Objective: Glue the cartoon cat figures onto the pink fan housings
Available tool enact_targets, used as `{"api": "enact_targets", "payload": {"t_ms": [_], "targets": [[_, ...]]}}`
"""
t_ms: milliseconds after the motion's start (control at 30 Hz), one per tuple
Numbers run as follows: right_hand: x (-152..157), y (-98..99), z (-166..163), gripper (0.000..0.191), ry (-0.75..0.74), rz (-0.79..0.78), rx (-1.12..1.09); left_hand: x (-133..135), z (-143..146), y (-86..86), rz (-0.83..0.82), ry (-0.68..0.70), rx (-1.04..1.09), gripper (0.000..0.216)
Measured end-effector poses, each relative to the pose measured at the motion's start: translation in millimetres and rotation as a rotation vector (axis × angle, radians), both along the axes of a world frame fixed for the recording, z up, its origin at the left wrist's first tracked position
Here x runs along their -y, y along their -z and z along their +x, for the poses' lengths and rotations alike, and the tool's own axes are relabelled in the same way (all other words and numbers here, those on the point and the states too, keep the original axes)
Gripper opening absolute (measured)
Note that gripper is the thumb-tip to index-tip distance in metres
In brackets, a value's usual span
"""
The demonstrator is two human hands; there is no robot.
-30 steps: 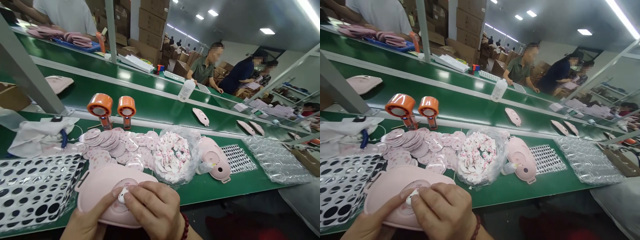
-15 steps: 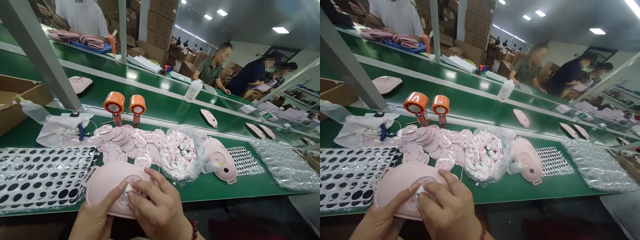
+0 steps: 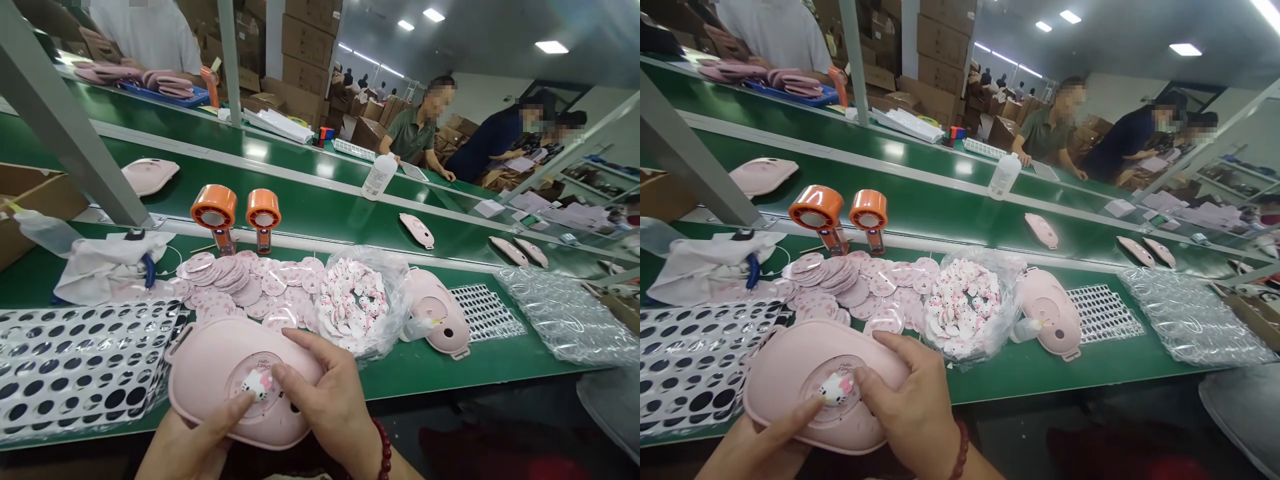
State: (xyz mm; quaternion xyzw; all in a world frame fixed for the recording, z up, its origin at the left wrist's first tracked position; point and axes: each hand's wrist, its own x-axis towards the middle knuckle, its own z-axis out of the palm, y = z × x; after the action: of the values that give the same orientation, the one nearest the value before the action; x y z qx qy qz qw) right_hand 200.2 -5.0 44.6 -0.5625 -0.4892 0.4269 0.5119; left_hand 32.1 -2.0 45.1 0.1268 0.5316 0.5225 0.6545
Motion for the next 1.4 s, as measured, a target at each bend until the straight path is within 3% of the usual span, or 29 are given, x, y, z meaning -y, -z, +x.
{"api": "enact_targets", "payload": {"t_ms": [300, 533, 667, 800, 1033, 1167, 1400], "targets": [[2.1, -0.4, -1.4, 0.045, 0.014, 0.02, 0.014, 1.9, 5.4, 3.0, 0.049, 0.009, -0.054, 0.096], [0.9, -1.3, -0.5, 0.049, 0.003, -0.068, -0.029, 0.1, 10.8, -9.1, 0.05, 0.073, -0.086, 0.087], [-0.3, 0.1, 1.8, 0.046, -0.005, -0.057, -0.05, -0.7, 4.9, 3.2, 0.091, 0.043, -0.13, 0.098], [-0.2, 1.1, 5.1, 0.044, 0.001, -0.072, -0.064, 1.1, -2.8, 15.3, 0.132, 0.126, -0.222, 0.1], [-3.1, -10.4, 6.0, 0.046, -0.047, -0.014, 0.043, 0.4, -6.5, 17.3, 0.133, 0.156, -0.365, 0.092], [-7.2, -19.0, 1.1, 0.054, -0.109, -0.066, 0.146, 1.7, -5.8, 22.5, 0.157, 0.12, -0.383, 0.088], [-11.7, -18.8, -7.0, 0.039, -0.101, -0.063, 0.135, 0.5, -6.4, 24.2, 0.212, 0.081, -0.403, 0.09]]}}
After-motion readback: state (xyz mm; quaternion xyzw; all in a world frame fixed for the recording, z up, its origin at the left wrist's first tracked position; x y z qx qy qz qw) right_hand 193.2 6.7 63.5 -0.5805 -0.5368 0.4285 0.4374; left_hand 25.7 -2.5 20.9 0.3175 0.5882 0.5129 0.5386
